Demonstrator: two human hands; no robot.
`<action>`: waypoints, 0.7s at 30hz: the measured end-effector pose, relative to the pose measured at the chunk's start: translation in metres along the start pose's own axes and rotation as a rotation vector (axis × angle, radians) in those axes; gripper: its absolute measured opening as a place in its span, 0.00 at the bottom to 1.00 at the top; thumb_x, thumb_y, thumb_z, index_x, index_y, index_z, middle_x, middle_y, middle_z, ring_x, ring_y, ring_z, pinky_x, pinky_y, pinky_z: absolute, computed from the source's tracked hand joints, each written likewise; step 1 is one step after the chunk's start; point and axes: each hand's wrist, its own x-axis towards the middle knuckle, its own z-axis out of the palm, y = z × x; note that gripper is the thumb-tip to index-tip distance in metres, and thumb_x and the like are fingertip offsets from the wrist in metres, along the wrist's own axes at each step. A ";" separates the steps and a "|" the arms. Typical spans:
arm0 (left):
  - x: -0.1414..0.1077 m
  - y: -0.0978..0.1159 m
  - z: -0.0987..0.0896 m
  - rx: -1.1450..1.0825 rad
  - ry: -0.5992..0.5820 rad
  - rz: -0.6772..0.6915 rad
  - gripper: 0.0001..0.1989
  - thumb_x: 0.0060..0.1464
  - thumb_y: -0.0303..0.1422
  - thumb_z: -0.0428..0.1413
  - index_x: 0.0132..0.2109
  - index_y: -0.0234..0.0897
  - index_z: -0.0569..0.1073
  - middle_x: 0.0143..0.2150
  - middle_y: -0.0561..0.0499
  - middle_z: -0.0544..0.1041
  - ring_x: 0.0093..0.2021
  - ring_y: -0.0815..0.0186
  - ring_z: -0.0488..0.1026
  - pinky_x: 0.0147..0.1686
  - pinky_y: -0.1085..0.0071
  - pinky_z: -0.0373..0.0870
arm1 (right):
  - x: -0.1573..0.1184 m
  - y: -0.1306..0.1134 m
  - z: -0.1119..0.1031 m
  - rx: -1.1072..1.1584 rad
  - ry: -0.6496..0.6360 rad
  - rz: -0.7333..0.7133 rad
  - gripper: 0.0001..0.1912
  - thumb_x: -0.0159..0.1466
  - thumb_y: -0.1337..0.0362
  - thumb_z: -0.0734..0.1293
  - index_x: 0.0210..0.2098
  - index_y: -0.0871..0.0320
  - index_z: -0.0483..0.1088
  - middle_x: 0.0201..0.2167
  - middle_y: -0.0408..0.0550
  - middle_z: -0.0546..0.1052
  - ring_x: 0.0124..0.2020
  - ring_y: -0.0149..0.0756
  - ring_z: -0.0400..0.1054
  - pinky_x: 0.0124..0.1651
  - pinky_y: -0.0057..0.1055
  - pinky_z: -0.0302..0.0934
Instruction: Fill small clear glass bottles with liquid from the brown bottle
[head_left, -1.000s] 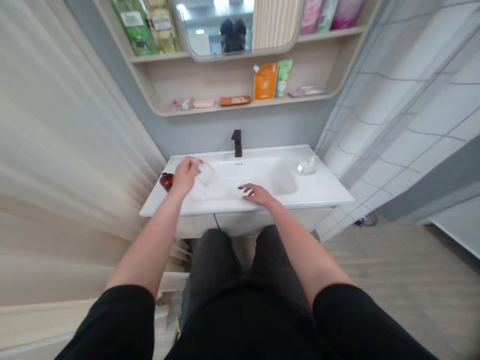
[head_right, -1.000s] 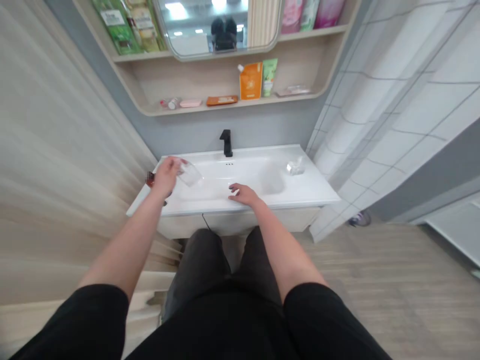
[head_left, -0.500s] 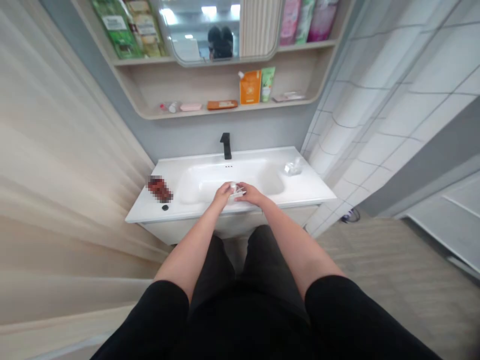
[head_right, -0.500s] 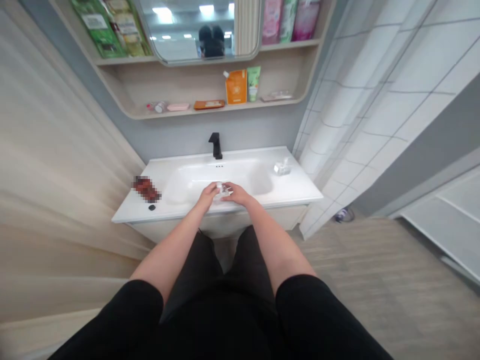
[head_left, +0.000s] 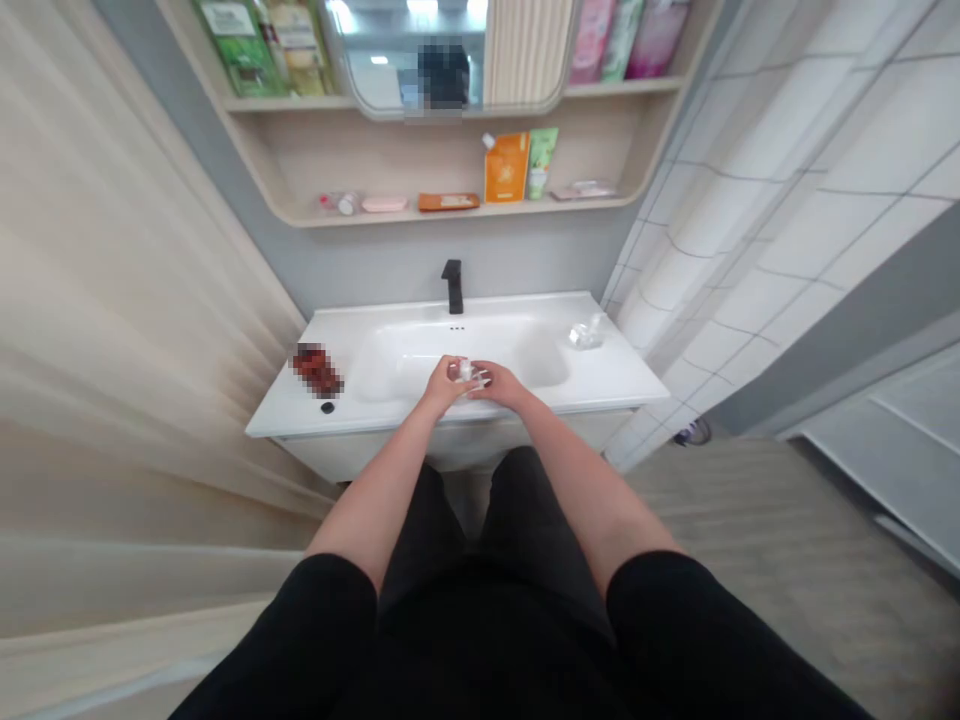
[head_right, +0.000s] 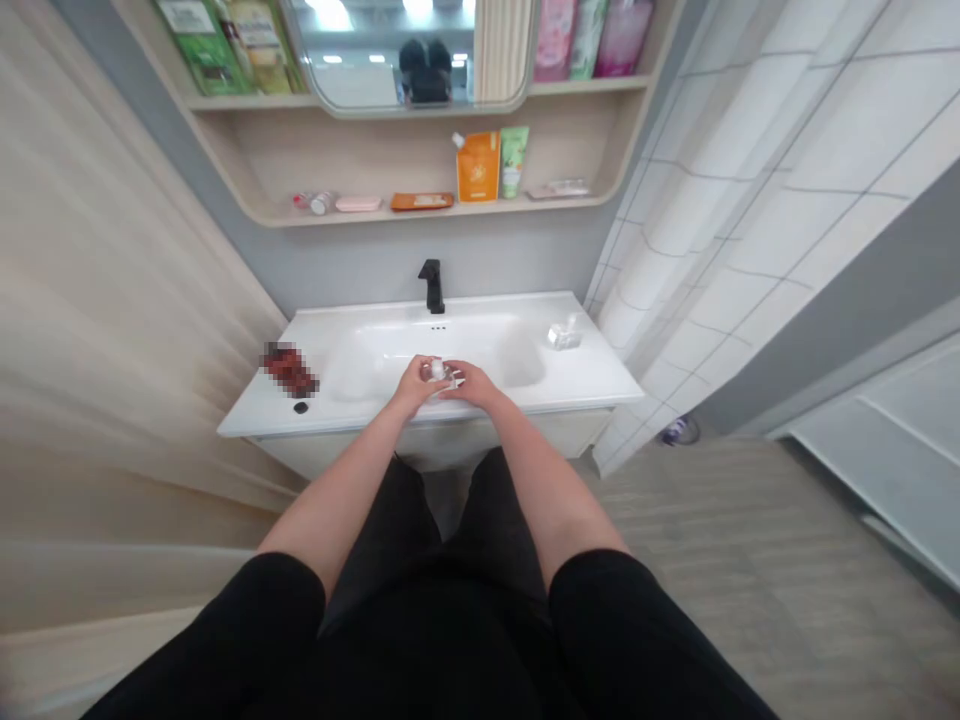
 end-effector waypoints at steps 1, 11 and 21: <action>0.000 0.000 0.000 0.001 -0.008 -0.005 0.37 0.33 0.40 0.81 0.51 0.41 0.77 0.55 0.45 0.83 0.51 0.56 0.82 0.58 0.56 0.78 | 0.000 -0.001 0.000 -0.003 0.000 0.001 0.47 0.46 0.56 0.90 0.63 0.56 0.80 0.60 0.59 0.84 0.53 0.51 0.82 0.61 0.49 0.78; 0.001 0.000 0.001 0.037 -0.014 0.002 0.37 0.38 0.43 0.80 0.53 0.41 0.75 0.59 0.42 0.82 0.52 0.56 0.82 0.57 0.56 0.78 | -0.001 -0.002 -0.001 0.018 0.020 0.000 0.48 0.45 0.58 0.90 0.64 0.55 0.80 0.62 0.59 0.83 0.52 0.51 0.82 0.57 0.46 0.80; 0.002 -0.005 0.000 0.009 -0.037 0.004 0.38 0.38 0.41 0.80 0.54 0.41 0.74 0.62 0.40 0.81 0.53 0.56 0.82 0.59 0.54 0.78 | -0.002 -0.010 -0.002 -0.001 0.019 0.034 0.47 0.44 0.61 0.90 0.63 0.56 0.81 0.61 0.60 0.83 0.53 0.52 0.82 0.58 0.47 0.80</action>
